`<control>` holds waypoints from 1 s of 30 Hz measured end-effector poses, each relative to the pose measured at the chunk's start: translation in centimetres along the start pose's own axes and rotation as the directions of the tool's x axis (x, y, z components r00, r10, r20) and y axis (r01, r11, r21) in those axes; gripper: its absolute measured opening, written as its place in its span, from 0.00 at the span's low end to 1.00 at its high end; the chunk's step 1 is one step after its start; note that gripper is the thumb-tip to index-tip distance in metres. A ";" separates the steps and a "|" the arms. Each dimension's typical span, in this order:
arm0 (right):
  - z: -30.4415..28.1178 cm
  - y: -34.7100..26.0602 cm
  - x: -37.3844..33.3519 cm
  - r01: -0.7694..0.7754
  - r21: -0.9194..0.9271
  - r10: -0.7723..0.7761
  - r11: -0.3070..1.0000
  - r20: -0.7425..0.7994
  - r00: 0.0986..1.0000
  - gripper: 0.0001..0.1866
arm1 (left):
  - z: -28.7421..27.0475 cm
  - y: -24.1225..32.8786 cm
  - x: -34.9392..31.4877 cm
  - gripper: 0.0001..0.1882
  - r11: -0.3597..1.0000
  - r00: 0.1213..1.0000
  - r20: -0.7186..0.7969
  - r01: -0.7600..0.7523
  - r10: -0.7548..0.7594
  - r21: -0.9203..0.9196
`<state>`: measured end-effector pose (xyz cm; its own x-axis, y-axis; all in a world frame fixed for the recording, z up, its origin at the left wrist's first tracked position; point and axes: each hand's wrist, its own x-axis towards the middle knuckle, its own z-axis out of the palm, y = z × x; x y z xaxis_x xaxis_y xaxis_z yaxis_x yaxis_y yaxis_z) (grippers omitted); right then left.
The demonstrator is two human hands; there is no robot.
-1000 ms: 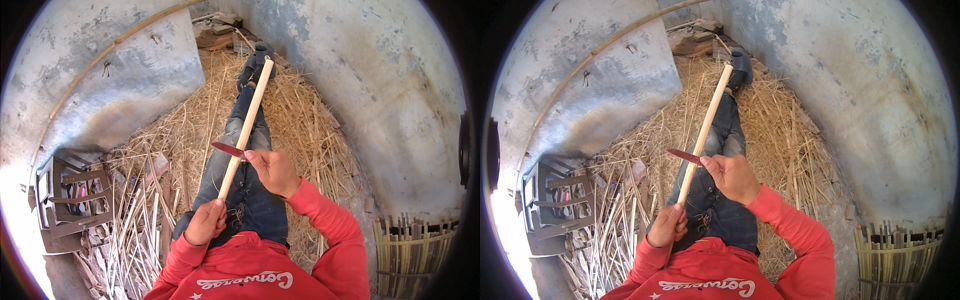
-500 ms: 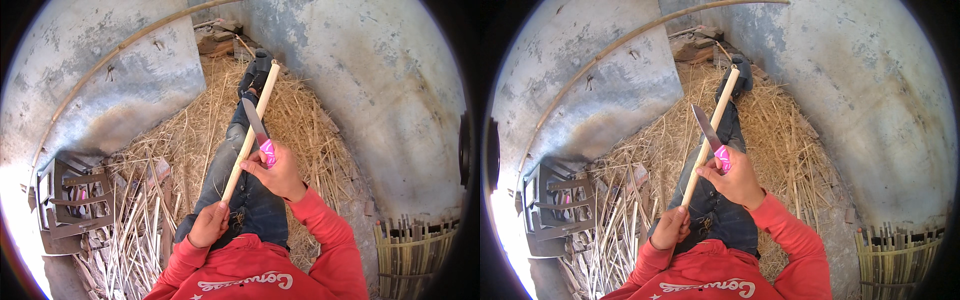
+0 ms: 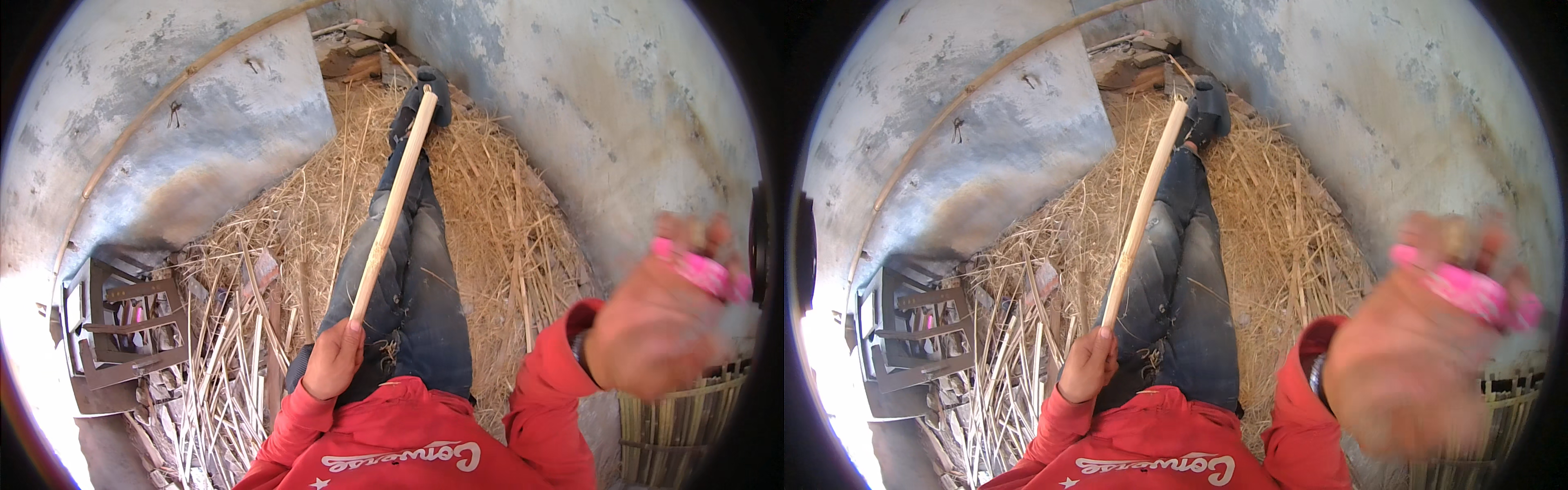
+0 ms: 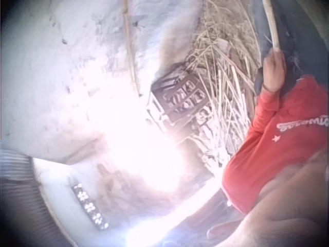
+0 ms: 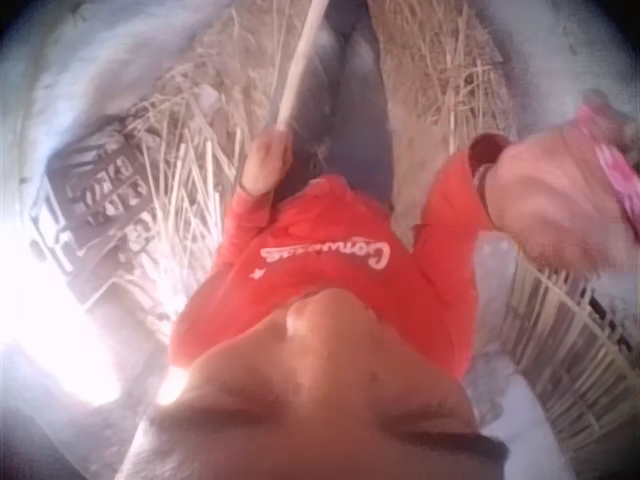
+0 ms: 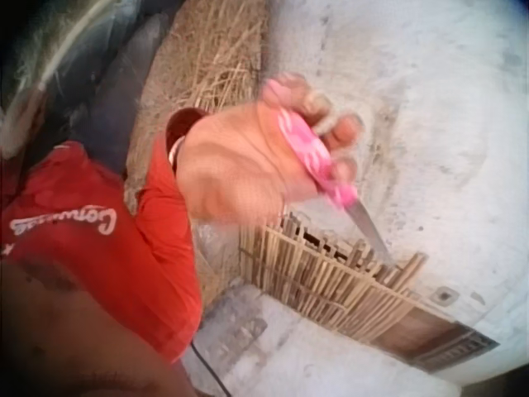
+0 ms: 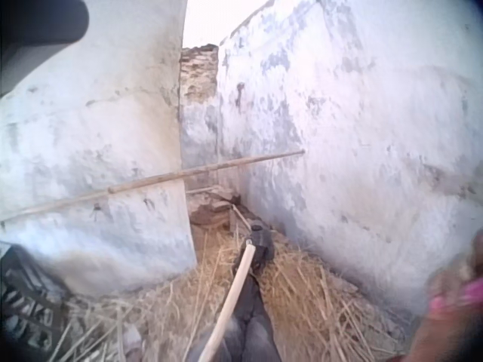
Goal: The person scrapes a long wood stalk using a knife while sitting on a straw-covered floor.
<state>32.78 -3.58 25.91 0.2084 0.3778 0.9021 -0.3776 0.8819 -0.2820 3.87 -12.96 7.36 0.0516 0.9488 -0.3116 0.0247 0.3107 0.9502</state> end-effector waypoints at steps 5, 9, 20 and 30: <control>-0.2 -5.0 1.8 0.021 0.177 -0.063 0.984 0.238 0.969 0.28 | 0.1 -0.2 -0.4 0.23 1.000 1.000 -0.014 -0.011 0.012 0.029; -0.2 -5.9 1.8 0.014 0.149 -0.053 0.989 0.257 0.965 0.30 | 0.3 0.0 -0.2 0.23 0.998 1.000 -0.023 -0.019 0.020 0.052; -0.2 -2.9 0.0 -0.054 -0.273 0.060 0.960 0.013 0.998 0.35 | 0.6 2.0 -0.7 0.21 0.989 0.999 0.020 0.027 -0.030 0.144; -0.4 10.8 -8.7 -0.706 -0.449 0.757 0.547 -0.095 0.647 0.22 | 1.0 3.9 -1.9 0.20 0.981 0.992 0.128 -0.042 0.018 0.191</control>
<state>27.26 2.75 14.85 -0.0658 0.9385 0.3390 0.0508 0.3425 -0.9382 4.90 -13.63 11.68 0.1790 0.9392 -0.2930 0.2124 0.2539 0.9436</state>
